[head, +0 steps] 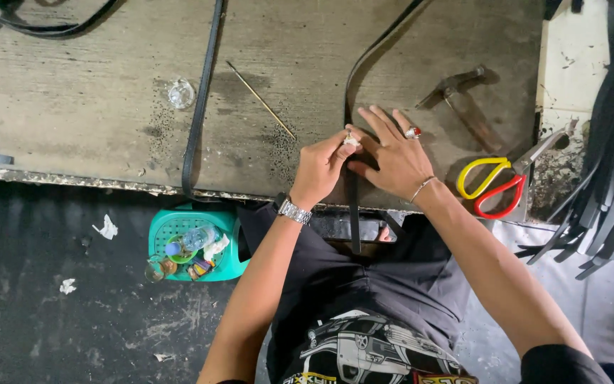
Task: Hammering rivets into a leather strap on a workbench.
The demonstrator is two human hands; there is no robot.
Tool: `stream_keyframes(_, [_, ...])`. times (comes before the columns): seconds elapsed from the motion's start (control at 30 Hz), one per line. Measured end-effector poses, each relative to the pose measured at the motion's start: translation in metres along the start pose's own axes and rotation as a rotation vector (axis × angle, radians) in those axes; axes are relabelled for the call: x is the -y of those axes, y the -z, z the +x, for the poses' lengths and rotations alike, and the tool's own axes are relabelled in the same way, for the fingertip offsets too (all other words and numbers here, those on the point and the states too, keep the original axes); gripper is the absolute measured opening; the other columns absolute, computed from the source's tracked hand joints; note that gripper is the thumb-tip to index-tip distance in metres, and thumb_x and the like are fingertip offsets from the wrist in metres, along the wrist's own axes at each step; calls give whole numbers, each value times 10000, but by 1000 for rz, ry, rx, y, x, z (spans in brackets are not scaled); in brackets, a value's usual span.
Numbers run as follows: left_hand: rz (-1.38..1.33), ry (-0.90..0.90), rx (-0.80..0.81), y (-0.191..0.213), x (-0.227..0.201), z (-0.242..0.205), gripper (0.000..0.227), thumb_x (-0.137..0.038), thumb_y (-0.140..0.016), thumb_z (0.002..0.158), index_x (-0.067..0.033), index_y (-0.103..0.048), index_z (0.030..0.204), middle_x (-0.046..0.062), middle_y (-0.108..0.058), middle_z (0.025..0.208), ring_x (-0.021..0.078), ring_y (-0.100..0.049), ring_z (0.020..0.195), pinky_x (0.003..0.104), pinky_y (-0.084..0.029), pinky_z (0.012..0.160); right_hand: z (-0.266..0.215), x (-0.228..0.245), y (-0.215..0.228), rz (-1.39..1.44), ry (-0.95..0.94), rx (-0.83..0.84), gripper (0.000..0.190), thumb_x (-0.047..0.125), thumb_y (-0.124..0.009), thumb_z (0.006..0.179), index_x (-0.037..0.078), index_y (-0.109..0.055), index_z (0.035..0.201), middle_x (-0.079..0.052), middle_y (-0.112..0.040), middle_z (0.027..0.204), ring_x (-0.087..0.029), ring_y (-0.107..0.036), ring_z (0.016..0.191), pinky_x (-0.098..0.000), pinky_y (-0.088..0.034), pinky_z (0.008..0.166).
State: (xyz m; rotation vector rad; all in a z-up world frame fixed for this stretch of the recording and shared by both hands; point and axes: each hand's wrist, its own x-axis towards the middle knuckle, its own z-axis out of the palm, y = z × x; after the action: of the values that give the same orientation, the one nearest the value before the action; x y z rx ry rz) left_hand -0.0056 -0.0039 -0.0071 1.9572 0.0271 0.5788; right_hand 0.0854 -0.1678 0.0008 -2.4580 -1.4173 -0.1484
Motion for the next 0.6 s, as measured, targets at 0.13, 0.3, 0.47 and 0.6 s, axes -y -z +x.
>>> stream_keyframes(0.13, [-512,321,-85,7,4,3,274,-229,-533,1086,-20,-706,1123,206,-778,948,288,-776,850,381,-664,742,-2,-2,-4,73,21,-41,666,584,-667,893,174,-595,1412,-143,-459,1562,-323,-400,1491,-534,-249,1230])
stream_keyframes(0.3, [-575,275,-213,5,0,5,281,-192,-534,1091,54,-666,1123,281,-753,951,345,-769,862,438,-666,779,-3,5,3,14,12,-13,652,621,-657,881,163,-616,1343,-130,-418,1602,-303,-361,1521,-543,-220,1252])
stream_keyframes(0.47, [-477,276,-156,4,-4,6,260,-197,-575,1069,22,-702,1125,247,-765,956,273,-769,876,364,-657,778,-5,4,2,23,2,23,694,644,-652,869,174,-604,1378,-125,-383,1621,-292,-318,1542,-546,-210,1251])
stream_keyframes(0.6, [-425,260,-134,4,-2,6,251,-220,-611,1049,-10,-721,1130,218,-775,950,214,-769,882,320,-646,781,-3,4,3,53,-18,53,709,659,-653,859,170,-606,1371,-116,-373,1625,-286,-304,1547,-543,-199,1264])
